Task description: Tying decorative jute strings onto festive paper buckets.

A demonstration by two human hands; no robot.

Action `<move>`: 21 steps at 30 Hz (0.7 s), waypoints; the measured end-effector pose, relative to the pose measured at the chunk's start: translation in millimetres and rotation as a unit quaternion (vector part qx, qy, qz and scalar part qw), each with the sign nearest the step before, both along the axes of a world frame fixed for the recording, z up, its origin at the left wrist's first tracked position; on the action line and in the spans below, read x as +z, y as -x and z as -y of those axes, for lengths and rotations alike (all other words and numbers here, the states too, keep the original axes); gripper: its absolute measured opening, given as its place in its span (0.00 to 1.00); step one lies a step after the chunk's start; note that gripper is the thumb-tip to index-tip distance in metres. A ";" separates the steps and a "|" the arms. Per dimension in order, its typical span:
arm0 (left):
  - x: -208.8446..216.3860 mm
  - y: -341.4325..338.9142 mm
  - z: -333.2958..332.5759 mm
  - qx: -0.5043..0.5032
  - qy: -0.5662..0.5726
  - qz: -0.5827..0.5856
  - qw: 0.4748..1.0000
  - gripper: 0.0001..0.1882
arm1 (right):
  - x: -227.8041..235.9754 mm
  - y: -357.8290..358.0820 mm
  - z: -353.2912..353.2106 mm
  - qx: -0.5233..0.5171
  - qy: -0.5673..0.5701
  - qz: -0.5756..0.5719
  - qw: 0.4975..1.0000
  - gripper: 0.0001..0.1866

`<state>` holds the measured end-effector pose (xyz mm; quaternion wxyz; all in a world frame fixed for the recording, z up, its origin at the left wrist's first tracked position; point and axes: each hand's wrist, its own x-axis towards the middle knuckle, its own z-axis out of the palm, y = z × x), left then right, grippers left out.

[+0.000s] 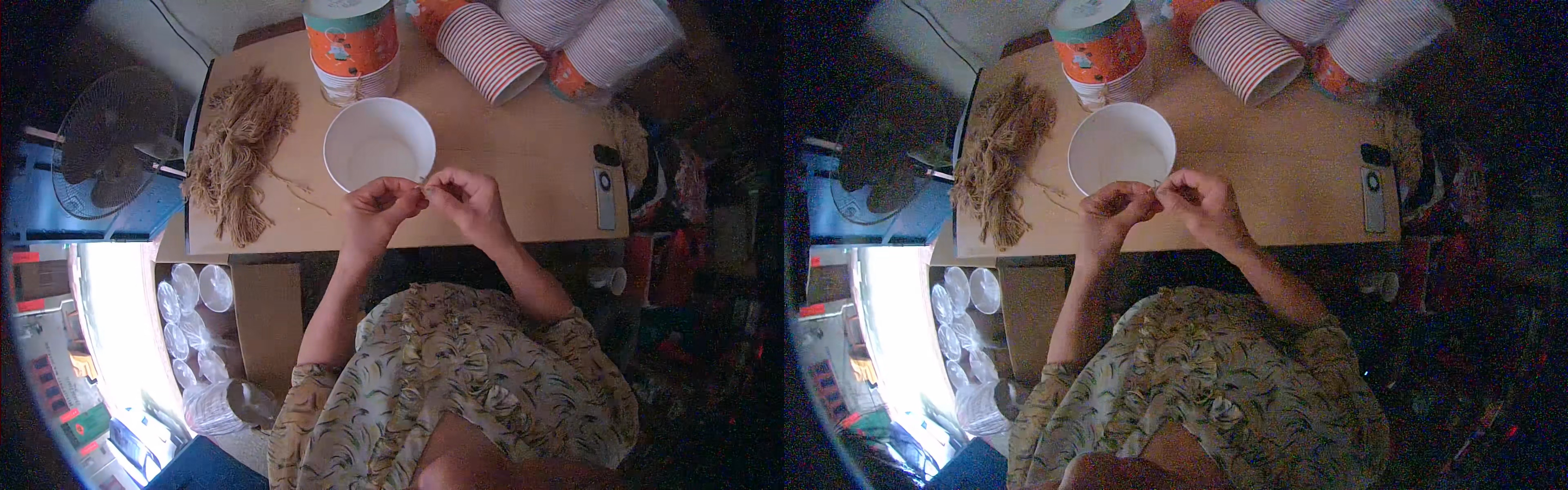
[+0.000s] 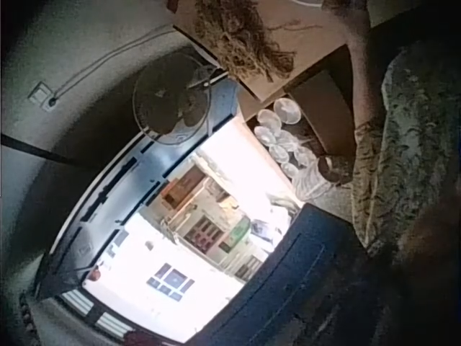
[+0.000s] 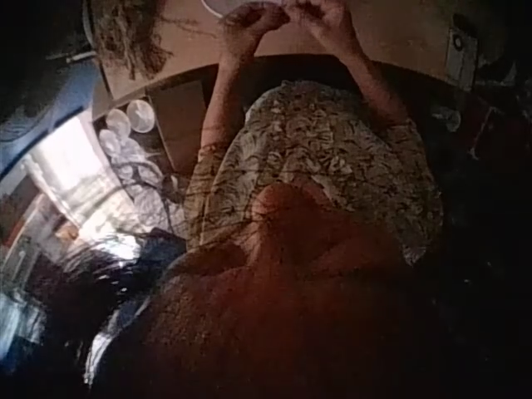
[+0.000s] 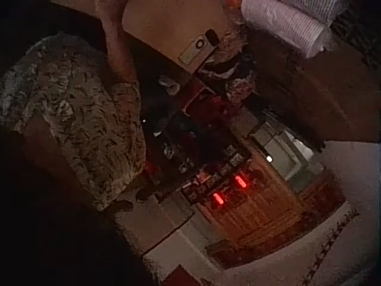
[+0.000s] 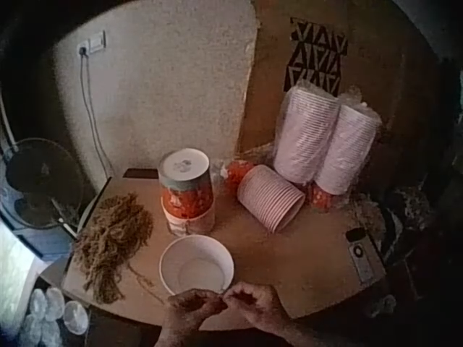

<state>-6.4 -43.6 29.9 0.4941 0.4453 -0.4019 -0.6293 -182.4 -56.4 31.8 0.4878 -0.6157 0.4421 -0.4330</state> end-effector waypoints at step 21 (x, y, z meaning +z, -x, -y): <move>-4.5 -6.7 -2.3 -0.036 0.032 0.007 0.999 0.07 | 16.6 1.6 10.7 -0.035 -0.113 0.077 0.990 0.10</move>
